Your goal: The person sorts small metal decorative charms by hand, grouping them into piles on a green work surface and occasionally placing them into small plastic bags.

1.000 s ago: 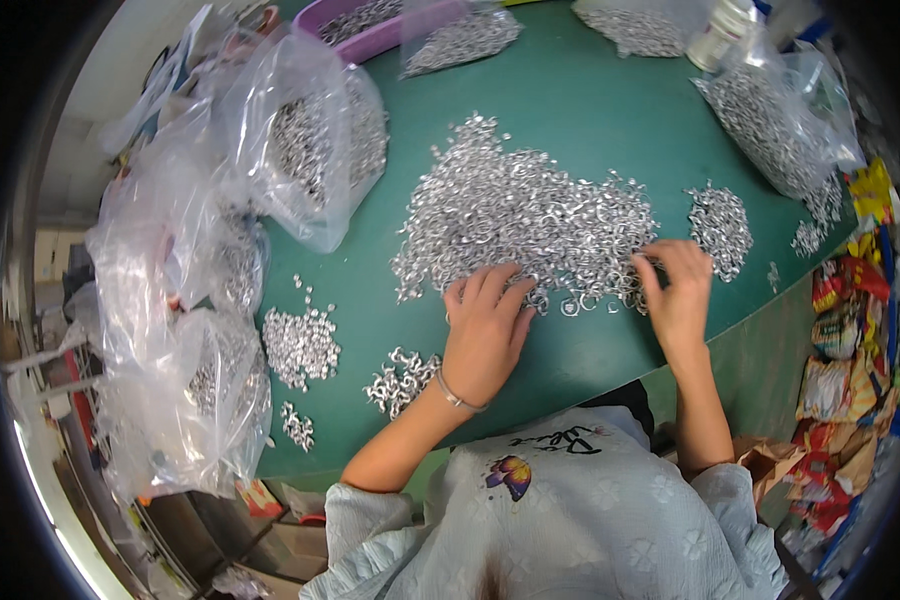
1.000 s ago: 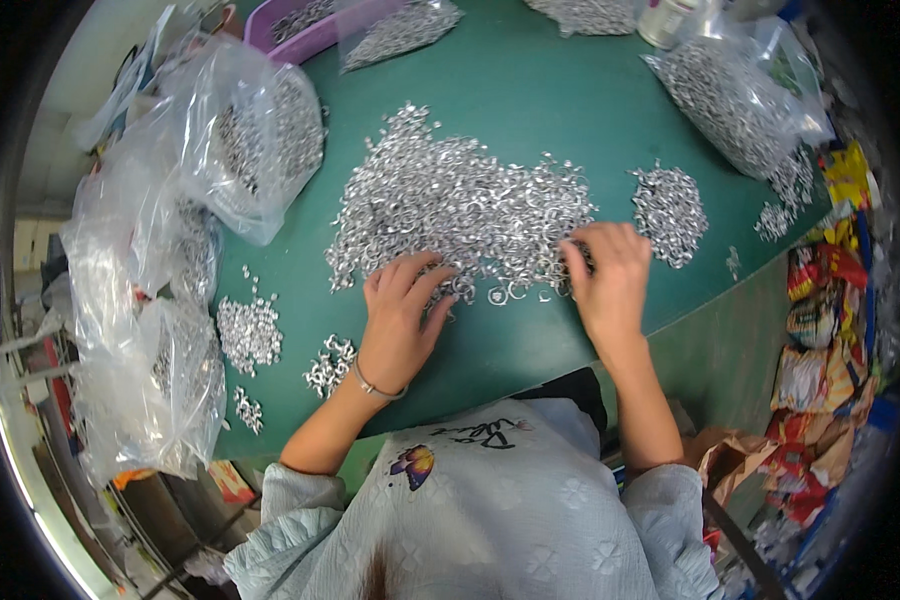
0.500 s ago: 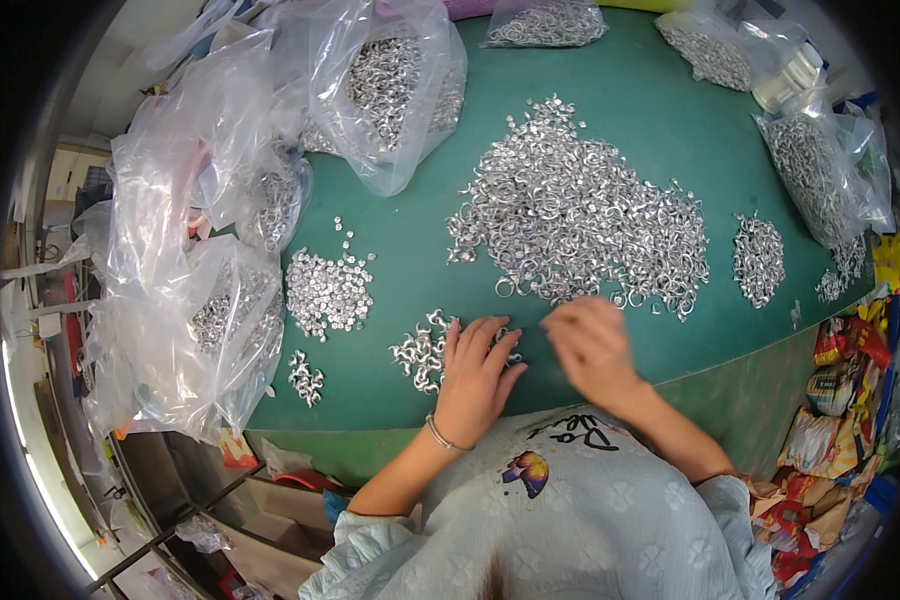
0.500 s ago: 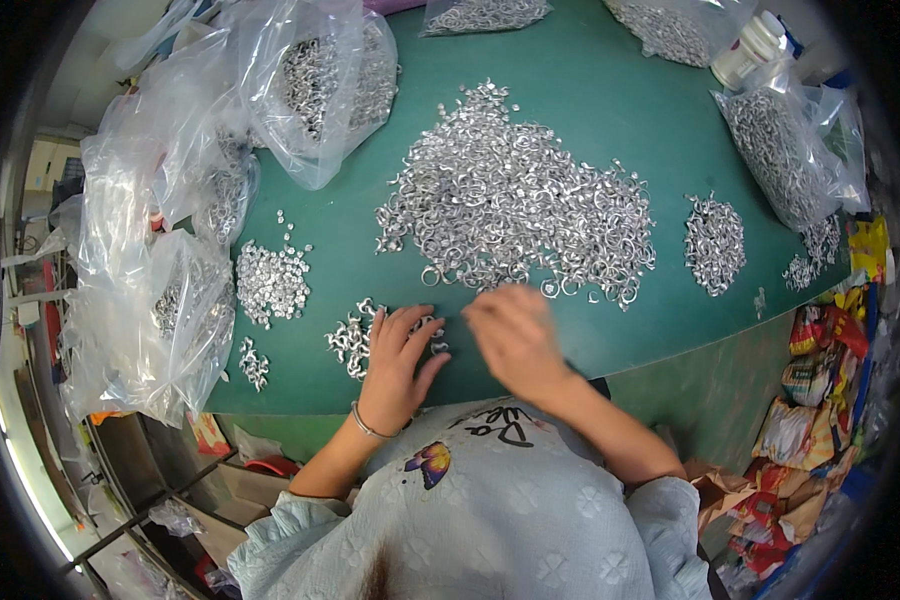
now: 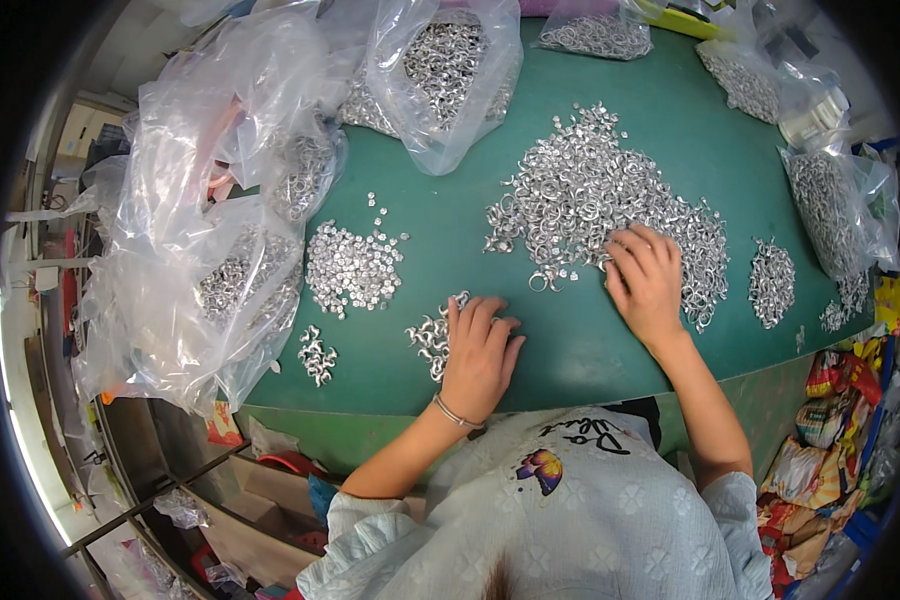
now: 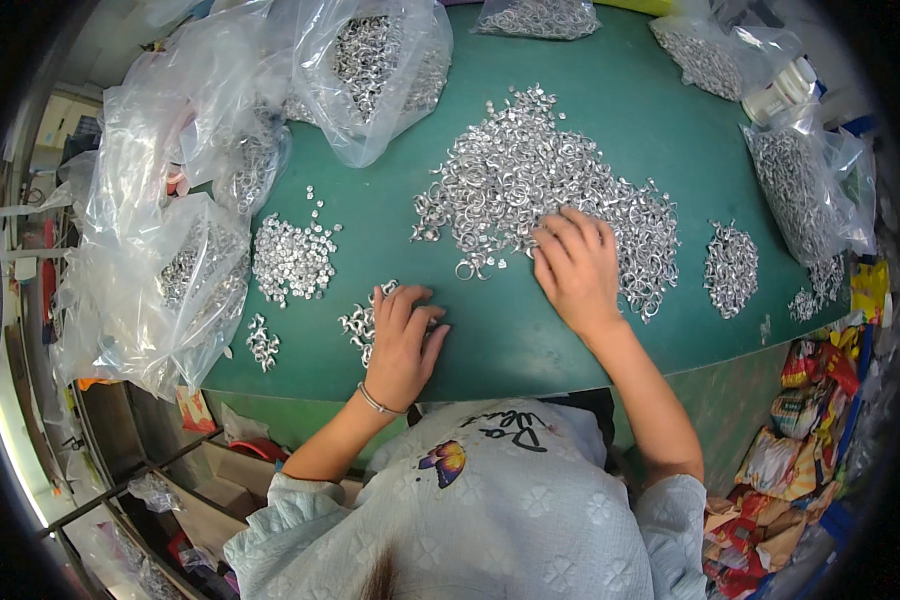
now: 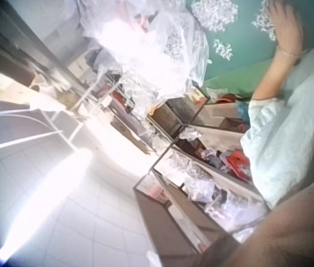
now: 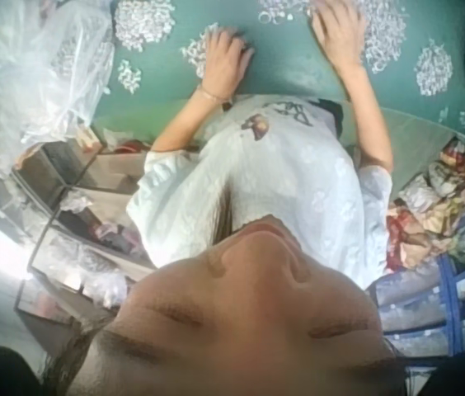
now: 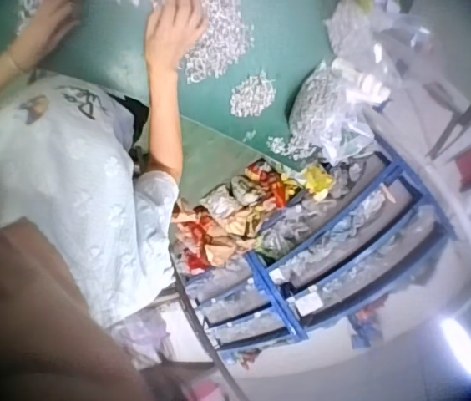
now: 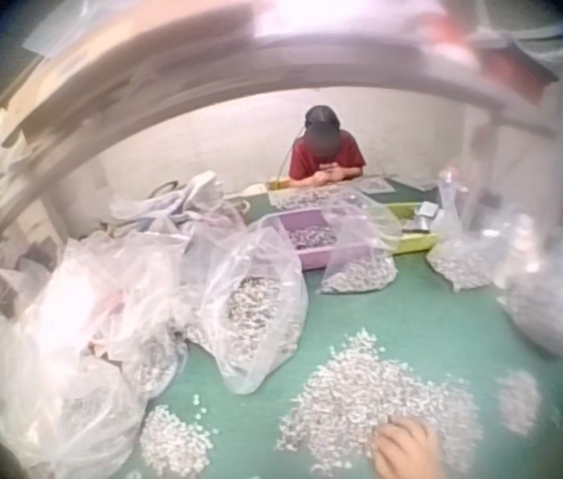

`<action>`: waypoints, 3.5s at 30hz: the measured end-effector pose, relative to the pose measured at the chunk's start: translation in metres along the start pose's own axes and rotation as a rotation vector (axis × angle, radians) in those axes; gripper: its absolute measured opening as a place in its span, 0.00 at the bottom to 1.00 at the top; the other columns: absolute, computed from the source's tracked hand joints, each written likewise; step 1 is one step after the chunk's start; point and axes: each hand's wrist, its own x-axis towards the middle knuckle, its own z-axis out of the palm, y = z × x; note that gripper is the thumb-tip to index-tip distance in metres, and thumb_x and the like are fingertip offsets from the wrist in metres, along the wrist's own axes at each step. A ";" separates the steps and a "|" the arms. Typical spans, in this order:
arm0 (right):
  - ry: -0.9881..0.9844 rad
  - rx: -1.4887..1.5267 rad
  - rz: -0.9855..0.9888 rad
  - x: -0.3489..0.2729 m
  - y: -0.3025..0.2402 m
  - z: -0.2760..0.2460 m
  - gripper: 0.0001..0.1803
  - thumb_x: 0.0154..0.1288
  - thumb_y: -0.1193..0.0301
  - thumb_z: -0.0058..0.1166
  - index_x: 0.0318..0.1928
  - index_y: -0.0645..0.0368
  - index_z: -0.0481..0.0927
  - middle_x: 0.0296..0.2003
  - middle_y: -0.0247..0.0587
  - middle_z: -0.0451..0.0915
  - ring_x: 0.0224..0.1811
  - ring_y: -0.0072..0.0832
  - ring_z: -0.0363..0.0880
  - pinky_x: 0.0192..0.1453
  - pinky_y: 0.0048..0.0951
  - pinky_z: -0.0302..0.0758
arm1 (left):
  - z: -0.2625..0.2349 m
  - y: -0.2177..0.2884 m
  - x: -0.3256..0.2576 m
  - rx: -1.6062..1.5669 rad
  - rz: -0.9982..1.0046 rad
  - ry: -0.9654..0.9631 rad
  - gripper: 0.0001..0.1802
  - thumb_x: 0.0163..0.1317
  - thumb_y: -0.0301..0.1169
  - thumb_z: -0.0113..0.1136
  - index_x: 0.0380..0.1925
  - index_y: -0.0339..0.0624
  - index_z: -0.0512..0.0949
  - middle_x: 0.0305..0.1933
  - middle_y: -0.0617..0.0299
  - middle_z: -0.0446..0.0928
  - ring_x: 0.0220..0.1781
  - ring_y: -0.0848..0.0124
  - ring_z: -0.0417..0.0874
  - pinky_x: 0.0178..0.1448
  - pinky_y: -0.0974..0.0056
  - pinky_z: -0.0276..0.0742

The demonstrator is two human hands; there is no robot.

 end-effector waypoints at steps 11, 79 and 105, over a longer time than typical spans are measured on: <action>0.010 0.208 0.337 0.037 0.006 -0.016 0.20 0.57 0.77 0.57 0.51 0.62 0.76 0.51 0.47 0.75 0.57 0.46 0.71 0.63 0.41 0.65 | 0.012 -0.048 0.100 -0.179 -0.038 0.002 0.31 0.49 0.20 0.66 0.56 0.37 0.70 0.56 0.47 0.68 0.58 0.49 0.70 0.62 0.55 0.68; 0.041 0.082 0.261 -0.004 0.037 -0.032 0.14 0.51 0.74 0.61 0.41 0.58 0.79 0.41 0.40 0.76 0.50 0.38 0.73 0.57 0.41 0.64 | 0.068 0.025 0.138 -0.011 0.558 -0.116 0.26 0.55 0.21 0.56 0.56 0.43 0.73 0.60 0.54 0.69 0.67 0.47 0.62 0.72 0.42 0.54; -0.166 -0.028 0.333 0.085 0.081 0.009 0.08 0.52 0.70 0.65 0.33 0.58 0.83 0.34 0.40 0.81 0.44 0.37 0.75 0.48 0.39 0.66 | 0.033 0.001 0.168 -0.285 0.312 -0.111 0.23 0.56 0.17 0.54 0.54 0.37 0.73 0.57 0.46 0.71 0.60 0.49 0.71 0.64 0.52 0.67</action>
